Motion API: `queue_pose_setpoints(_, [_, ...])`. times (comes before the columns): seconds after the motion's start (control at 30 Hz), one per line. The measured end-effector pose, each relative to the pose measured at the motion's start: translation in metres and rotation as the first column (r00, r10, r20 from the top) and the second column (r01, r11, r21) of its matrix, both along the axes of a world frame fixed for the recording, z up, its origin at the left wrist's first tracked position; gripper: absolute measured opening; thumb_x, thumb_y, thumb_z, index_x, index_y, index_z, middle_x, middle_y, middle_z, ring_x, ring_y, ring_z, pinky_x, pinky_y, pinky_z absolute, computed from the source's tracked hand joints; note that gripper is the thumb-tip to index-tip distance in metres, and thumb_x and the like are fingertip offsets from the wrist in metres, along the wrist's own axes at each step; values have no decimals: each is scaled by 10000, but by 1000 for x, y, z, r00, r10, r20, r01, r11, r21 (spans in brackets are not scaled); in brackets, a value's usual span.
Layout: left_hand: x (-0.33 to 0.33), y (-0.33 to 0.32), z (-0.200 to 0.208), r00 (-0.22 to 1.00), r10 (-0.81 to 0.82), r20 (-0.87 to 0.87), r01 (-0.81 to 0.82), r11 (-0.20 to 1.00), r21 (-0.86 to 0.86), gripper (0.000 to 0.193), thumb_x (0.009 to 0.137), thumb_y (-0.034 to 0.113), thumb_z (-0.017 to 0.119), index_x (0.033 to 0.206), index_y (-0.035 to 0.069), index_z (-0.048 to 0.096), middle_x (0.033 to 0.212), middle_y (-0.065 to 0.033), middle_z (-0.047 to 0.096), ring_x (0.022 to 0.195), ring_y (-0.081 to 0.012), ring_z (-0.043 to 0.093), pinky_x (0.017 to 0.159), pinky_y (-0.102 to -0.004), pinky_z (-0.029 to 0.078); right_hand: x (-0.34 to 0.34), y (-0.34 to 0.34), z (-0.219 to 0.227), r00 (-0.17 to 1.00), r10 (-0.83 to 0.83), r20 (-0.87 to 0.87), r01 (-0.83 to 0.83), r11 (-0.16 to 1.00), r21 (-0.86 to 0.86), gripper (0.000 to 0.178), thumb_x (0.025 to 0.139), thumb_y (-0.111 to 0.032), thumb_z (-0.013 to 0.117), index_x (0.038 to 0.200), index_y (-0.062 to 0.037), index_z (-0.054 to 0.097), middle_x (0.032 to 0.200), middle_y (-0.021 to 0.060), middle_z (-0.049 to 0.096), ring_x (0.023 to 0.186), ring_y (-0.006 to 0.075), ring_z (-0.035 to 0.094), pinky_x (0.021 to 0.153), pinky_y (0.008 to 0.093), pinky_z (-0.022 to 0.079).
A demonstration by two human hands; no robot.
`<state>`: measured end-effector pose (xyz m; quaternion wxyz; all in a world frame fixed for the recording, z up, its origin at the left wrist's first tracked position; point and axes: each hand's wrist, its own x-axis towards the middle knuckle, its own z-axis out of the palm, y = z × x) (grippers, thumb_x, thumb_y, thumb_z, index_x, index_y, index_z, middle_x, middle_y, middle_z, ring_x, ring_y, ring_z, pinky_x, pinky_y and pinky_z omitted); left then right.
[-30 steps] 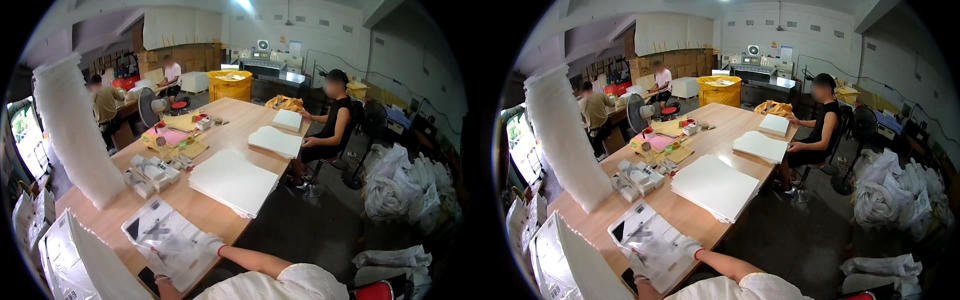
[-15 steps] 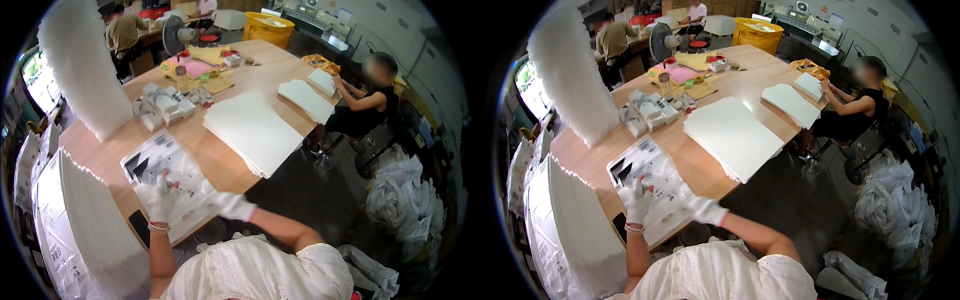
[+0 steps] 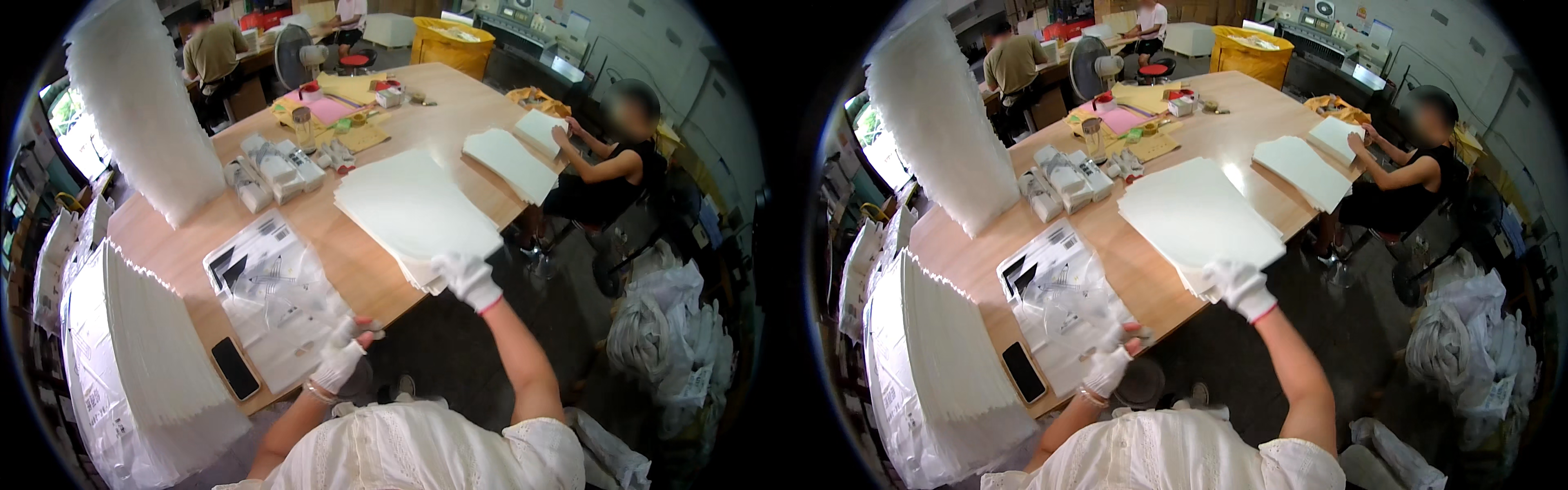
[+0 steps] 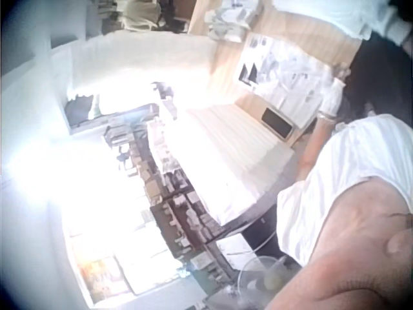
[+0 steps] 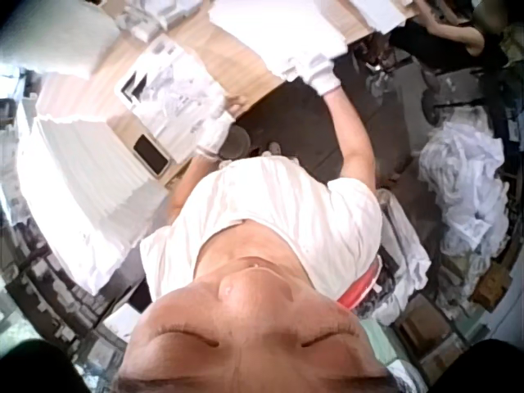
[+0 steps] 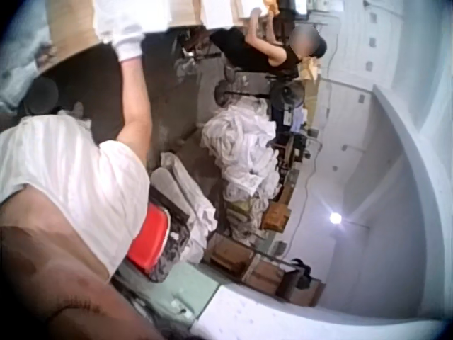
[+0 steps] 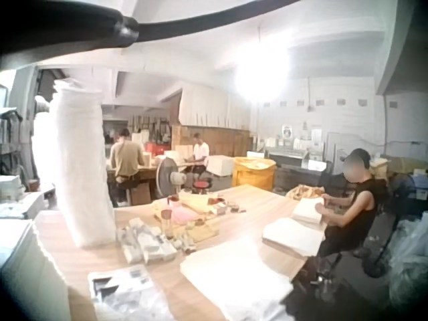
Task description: The person repeatedly picks up white paper sheets from a stack, places them into clear plastic packaging, and sets the packages on the table. The process is repeated continuously throughout the clip.
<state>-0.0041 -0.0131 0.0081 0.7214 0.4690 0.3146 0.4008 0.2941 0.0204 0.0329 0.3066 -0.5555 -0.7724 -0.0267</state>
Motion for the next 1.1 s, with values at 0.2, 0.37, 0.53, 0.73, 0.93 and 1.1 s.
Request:
queue_pose_setpoints(0.2, [7,1,-39,994,-97,51,109,891,-441,462,827,112,539,1266,30,420,1121,-89,559,995,-200,552,855,-326,458,-78,-73,26,747,600,-286,-640,765,-67,273,829,-325,598,903,-63,617,854,117,594,783,262,592,745,334,478])
queue_pose_setpoints(0.37, [-30,-4,9,812,-318,-490,323,943,-76,665,755,137,584,1329,-52,305,1247,-170,466,1150,-251,448,983,-354,354,-25,-98,-52,-168,-468,-867,-567,766,-303,354,901,-334,537,1037,-9,576,993,83,611,895,188,597,834,329,490])
queue_pose_setpoints(0.53, [4,-61,-15,366,292,-884,565,685,460,873,698,298,614,1392,-6,178,1373,-299,215,1303,-454,185,1072,-519,170,-165,-94,-63,255,-199,-946,-182,951,-249,498,853,-200,623,1249,21,416,1091,93,567,914,166,565,810,315,472])
queue_pose_setpoints(0.73, [-83,-2,69,52,976,-214,279,191,941,595,678,100,655,1227,-18,458,1113,-228,530,1006,-328,542,826,-407,463,-144,-112,-50,714,-54,-698,-20,995,-98,300,745,-40,651,1033,5,581,987,169,588,903,294,595,764,361,480])
queue_pose_setpoints(0.93, [-128,79,21,963,220,-157,-215,975,52,462,737,77,643,1174,10,510,1045,-81,587,971,-168,559,810,-324,479,-141,-133,-45,989,48,-140,-78,972,-223,217,756,-116,569,957,-101,650,1083,123,607,867,312,617,725,411,505])
queue_pose_setpoints(1.1, [-16,6,7,711,381,-591,257,642,723,302,718,75,605,1015,23,583,977,-76,604,929,-172,571,770,-300,482,-159,-50,-84,947,184,263,0,818,-575,257,797,-223,558,1003,-83,618,1058,131,606,855,310,628,704,420,502])
